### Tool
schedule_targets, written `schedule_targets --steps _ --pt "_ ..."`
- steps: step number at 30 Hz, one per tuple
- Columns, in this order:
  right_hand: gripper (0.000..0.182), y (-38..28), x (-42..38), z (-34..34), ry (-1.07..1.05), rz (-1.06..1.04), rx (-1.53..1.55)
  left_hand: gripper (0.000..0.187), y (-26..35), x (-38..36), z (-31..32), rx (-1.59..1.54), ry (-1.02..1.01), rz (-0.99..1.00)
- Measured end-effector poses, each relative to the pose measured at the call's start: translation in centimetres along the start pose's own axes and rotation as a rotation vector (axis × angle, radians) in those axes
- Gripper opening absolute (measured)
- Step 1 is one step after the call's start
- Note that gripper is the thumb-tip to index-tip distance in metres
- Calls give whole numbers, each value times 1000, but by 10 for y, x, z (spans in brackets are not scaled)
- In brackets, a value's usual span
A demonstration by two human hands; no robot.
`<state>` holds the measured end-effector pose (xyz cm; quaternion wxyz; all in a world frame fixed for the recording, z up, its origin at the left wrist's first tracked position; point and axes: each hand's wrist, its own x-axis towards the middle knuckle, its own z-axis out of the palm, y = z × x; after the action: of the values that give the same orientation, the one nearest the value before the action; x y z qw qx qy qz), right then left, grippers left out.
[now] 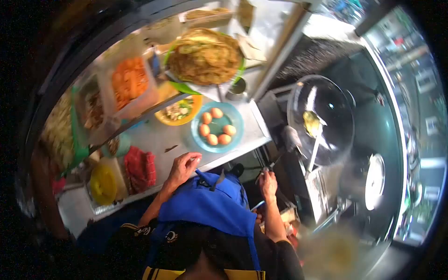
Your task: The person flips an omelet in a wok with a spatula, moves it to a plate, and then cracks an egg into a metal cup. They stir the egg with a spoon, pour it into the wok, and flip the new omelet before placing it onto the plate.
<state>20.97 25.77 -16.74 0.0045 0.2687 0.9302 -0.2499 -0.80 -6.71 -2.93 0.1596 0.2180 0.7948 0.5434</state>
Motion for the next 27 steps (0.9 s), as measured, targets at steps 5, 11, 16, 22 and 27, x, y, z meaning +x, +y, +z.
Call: schedule_targets --steps 5,11,16,22,27 --pt "35 -1 -60 11 -7 227 138 24 -1 19 17 -17 -215 157" --pt "38 -6 -111 16 -47 428 219 25 9 44 23 63 -387 165" --pt "37 -10 -136 25 -24 434 303 24 14 55 29 5 -417 224" --pt "33 -23 -145 25 -107 506 336 23 10 54 25 -1 -456 223" --pt "30 -38 -143 21 25 455 486 22 -2 45 23 -25 -506 225"
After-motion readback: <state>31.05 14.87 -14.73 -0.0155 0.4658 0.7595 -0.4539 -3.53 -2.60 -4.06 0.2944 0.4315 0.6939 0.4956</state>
